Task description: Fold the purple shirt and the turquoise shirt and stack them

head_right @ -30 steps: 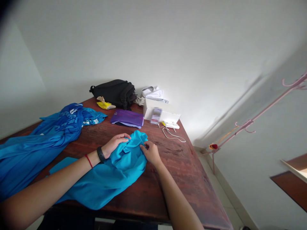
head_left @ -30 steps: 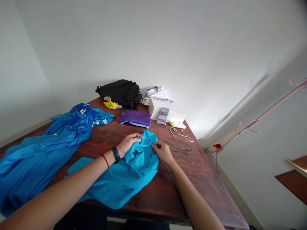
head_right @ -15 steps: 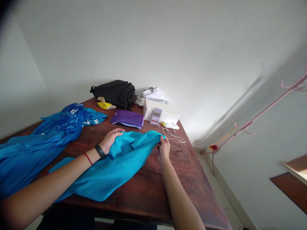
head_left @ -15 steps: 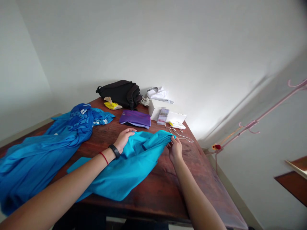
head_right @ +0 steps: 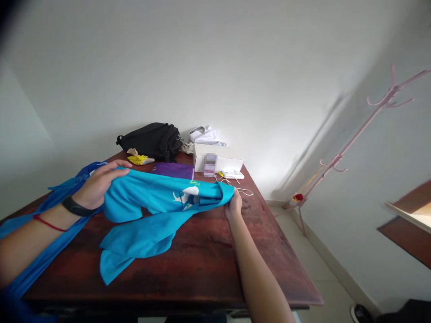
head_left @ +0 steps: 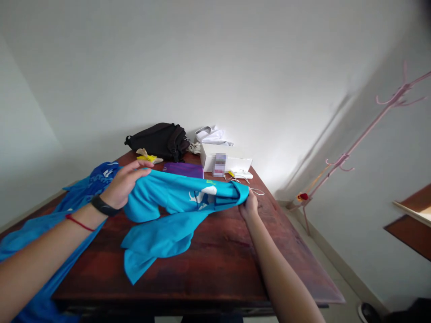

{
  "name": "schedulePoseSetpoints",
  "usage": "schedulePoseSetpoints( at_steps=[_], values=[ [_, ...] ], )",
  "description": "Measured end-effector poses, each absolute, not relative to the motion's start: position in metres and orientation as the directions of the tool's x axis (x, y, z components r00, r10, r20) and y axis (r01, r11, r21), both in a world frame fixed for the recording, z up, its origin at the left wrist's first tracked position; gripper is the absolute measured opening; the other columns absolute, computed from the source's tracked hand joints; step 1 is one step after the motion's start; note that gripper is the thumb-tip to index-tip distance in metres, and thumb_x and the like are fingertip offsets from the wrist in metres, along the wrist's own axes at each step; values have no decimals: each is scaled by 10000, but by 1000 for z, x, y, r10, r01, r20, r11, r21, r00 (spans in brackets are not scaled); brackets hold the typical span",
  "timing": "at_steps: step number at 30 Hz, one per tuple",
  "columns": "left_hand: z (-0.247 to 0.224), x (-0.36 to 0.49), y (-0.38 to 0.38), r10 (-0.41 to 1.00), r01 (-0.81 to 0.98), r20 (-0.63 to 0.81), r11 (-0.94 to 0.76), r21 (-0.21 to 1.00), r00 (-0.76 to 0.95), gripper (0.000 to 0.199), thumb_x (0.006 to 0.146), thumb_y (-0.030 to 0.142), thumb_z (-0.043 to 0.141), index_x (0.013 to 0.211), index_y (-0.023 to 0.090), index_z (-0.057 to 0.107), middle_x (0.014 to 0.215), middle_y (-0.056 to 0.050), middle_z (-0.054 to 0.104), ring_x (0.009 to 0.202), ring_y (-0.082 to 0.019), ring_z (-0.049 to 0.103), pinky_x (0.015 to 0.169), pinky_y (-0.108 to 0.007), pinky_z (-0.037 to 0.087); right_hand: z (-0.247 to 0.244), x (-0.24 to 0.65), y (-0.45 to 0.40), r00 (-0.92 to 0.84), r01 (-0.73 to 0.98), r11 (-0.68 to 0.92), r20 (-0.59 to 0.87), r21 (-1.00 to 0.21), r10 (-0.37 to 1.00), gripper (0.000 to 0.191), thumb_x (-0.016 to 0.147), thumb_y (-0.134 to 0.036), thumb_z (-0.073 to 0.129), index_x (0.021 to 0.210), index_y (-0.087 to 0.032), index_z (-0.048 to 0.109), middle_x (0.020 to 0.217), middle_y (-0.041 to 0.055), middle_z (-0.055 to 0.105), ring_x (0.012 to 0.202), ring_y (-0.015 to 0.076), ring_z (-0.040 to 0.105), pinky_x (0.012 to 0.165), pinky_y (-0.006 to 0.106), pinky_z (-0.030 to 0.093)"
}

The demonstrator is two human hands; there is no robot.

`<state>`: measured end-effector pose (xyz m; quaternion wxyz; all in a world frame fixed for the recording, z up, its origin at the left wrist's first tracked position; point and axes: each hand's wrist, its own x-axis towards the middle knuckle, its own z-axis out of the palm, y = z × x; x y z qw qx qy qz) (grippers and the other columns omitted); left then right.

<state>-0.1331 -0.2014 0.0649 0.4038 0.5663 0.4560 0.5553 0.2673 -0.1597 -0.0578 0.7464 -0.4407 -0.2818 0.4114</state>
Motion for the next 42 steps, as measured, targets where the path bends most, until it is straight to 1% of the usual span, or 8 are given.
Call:
schedulePoseSetpoints(
  at_steps=[7, 10, 14, 21, 27, 33, 37, 42],
  values=[
    [117, -142, -244, 876, 533, 397, -483, 695, 276, 352, 770, 472, 750, 1093, 336, 715, 1153, 39, 705, 1085, -287, 587, 929, -271, 422, -49, 270, -166, 326, -179, 185, 119, -966, 938, 462, 756, -661, 598, 796, -200, 586, 524, -66, 477, 447, 120, 428, 450, 257, 355],
    [101, -143, -239, 870, 587, 331, -491, 644, 365, 317, 758, 408, 755, 1058, 306, 744, 1067, 18, 742, 990, -281, 630, 904, -291, 438, -52, 263, -169, 169, 117, 166, 184, -979, 968, 511, 784, -682, 587, 762, -175, 649, 581, -9, 583, 535, 159, 528, 517, 274, 399],
    [65, -155, -228, 889, 688, 116, -421, 591, 444, 261, 805, 352, 673, 1043, 298, 766, 1040, -9, 754, 976, -302, 663, 901, -340, 458, -49, 250, -181, -40, 523, 310, 340, -794, 939, 454, 839, -601, 607, 792, -166, 732, 751, 55, 706, 726, 222, 637, 677, 315, 460],
    [24, -179, -219, 844, 732, -250, -221, 645, 475, 413, 701, 416, 788, 1105, 339, 754, 1213, -25, 714, 1165, -327, 630, 1015, -377, 462, -28, 235, -208, -361, 619, 484, 323, -618, 875, 493, 758, -569, 747, 1103, -217, 738, 1072, 107, 718, 967, 290, 661, 833, 377, 485],
    [11, -163, -201, 853, 735, -287, -153, 661, 436, 453, 735, 492, 760, 1128, 268, 730, 1234, -74, 693, 1194, -317, 606, 1018, -358, 457, -28, 227, -213, -451, 738, 540, 300, -404, 840, 457, 754, -396, 810, 1165, -235, 696, 1161, 110, 604, 1114, 300, 560, 940, 414, 451],
    [34, -130, -205, 748, 573, -245, -213, 792, 617, 403, 850, 494, 658, 1180, 267, 696, 1204, -56, 692, 1098, -272, 635, 942, -326, 494, -18, 202, -228, -406, 452, 549, 386, -703, 828, 232, 904, -430, 639, 952, -211, 697, 902, 40, 657, 859, 200, 614, 777, 315, 487],
    [51, -100, -223, 836, 520, -67, -274, 809, 545, 317, 888, 477, 608, 1066, 245, 730, 1079, -52, 725, 1008, -277, 655, 918, -354, 498, -11, 181, -244, -557, 34, 237, 179, -971, 811, 429, 923, -604, 511, 1006, -214, 670, 787, 11, 679, 601, 140, 605, 525, 235, 442],
    [65, -52, -253, 794, 483, 143, -490, 725, 591, 232, 895, 343, 600, 1070, 274, 735, 1074, -51, 710, 1069, -286, 616, 983, -372, 446, -14, 171, -250, -599, -216, -80, 68, -973, 798, 560, 840, -729, 535, 1017, -221, 689, 904, 59, 736, 741, 211, 700, 574, 279, 514]
  ],
)
